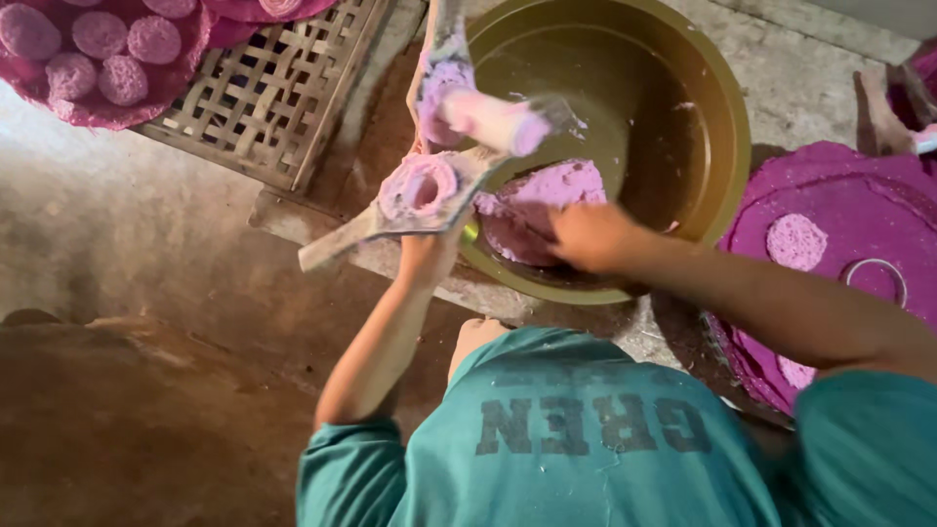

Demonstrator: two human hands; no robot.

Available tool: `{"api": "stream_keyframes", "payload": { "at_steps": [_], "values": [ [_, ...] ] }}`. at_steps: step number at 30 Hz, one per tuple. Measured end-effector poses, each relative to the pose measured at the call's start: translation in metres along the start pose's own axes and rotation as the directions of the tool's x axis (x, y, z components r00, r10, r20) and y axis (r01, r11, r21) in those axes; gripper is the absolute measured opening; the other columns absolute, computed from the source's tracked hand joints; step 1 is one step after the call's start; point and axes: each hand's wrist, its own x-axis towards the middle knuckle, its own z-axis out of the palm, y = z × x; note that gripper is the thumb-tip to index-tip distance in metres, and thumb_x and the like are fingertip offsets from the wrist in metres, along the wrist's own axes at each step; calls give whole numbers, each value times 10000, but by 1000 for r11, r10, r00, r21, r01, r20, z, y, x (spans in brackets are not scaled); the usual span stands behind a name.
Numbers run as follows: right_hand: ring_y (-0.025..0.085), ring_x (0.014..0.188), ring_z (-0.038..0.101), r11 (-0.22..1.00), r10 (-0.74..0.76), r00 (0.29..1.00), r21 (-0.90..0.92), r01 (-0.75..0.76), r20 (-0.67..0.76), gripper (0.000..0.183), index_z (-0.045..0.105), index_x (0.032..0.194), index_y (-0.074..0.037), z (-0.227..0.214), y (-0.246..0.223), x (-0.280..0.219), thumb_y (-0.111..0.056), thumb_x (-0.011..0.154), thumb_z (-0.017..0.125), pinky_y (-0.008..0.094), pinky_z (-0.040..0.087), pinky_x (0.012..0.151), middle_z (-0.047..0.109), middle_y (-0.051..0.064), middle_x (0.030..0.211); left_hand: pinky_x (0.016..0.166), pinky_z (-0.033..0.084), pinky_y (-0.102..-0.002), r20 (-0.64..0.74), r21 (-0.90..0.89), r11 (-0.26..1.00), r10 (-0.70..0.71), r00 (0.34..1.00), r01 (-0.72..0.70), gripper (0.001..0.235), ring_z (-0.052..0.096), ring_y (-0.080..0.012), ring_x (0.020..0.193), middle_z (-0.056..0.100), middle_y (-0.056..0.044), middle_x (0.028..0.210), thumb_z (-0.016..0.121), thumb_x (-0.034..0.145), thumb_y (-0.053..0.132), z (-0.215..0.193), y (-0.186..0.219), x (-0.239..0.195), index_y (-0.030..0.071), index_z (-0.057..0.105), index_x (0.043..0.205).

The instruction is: The person scoops pink dough from a large bowl using a wooden stick and places it into a circular metal mold on a pink mat. They press the dough into the mold with a wooden tool to form round discs, then remove the discs and arrange them on the mat. The process is repeated multiple times.

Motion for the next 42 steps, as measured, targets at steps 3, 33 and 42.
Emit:
{"api": "stream_keyframes", "payload": {
  "at_steps": [3, 33, 42],
  "values": [
    [345, 916, 743, 986, -138, 989, -88, 143, 57, 212, 720, 944, -72, 26, 20, 21, -234, 817, 668, 457, 602, 787, 752, 174, 955, 882, 508, -265, -53, 231, 941, 266, 963, -247, 146, 609, -145, 968, 622, -22, 1027, 759, 948, 50, 9, -6, 12, 67, 625, 1004],
    [201, 405, 492, 888, 167, 961, 391, -244, 221, 383, 715, 1295, -189, -110, 81, -141, -370, 980, 598, 386, 472, 439, 733, 57, 695, 834, 599, -351, 195, 754, 583, 242, 951, -303, 574, 670, -263, 1119, 508, -158, 1535, 858, 736, 254, 32, 40, 42, 114, 625, 1241],
    [209, 637, 685, 781, -240, 918, -624, -10, -315, 135, 683, 985, -185, -118, 22, -130, -203, 865, 622, 360, 536, 520, 655, 16, 765, 955, 575, -382, 345, 575, 797, -31, 938, -185, 901, 696, -298, 1116, 646, -119, 1348, 885, 748, 291, 77, 60, 22, 172, 461, 1534]
  ]
}}
